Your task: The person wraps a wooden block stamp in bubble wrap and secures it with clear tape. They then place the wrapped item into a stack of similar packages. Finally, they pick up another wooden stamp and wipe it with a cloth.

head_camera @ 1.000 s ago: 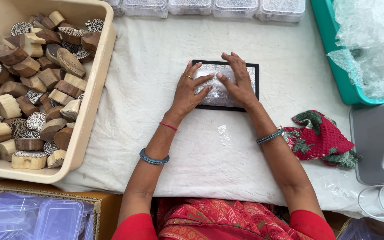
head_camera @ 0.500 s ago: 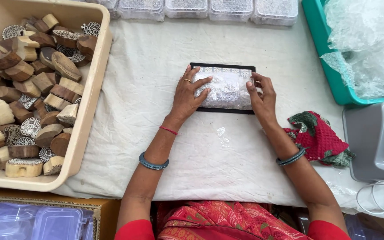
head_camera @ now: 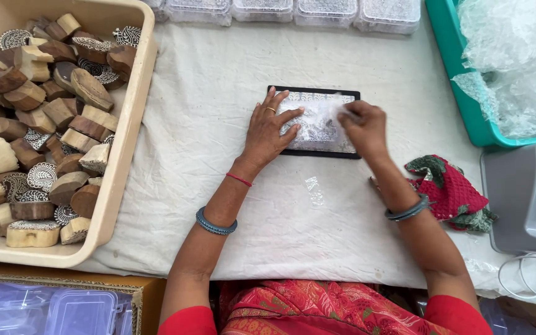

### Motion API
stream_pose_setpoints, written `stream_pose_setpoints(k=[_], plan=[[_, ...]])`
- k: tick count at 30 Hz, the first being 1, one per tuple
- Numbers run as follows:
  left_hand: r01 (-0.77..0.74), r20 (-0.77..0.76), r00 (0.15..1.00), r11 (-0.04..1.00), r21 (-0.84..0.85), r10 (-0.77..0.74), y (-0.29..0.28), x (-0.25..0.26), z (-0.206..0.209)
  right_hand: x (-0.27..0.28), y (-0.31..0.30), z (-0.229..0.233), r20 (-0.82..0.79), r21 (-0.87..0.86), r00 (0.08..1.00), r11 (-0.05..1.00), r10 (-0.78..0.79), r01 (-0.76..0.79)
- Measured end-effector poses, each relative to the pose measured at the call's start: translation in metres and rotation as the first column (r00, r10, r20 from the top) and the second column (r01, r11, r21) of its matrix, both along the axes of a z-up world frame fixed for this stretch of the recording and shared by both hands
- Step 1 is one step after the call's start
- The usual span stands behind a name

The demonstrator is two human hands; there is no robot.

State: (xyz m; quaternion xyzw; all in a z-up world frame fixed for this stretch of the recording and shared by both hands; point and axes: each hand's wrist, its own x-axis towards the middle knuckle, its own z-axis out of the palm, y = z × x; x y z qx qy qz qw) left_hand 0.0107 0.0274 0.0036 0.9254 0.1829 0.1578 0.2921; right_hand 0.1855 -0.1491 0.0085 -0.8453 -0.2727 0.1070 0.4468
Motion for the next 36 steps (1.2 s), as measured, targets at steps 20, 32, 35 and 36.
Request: stream_pose_setpoints(k=[20,32,35,36], plan=[[0.046,0.109,0.992,0.991,0.127,-0.06,-0.004,0.003,-0.019,-0.045,0.01,0.039,0.12,-0.094,0.96,0.966,0.252,-0.242],[0.034,0.157,0.986,0.986,0.163,-0.06,-0.008,-0.003,-0.006,-0.046,0.006,-0.003,0.376,0.017,0.916,0.988,0.138,-0.156],[0.033,0.188,0.979,0.973,0.23,-0.078,-0.008,-0.001,-0.014,-0.043,0.004,-0.013,0.444,0.004,0.88,0.981,0.17,-0.192],[0.039,0.192,0.977,0.966,0.254,-0.091,-0.008,0.001,-0.018,-0.042,0.004,-0.015,0.483,-0.007,0.855,0.977,0.19,-0.213]])
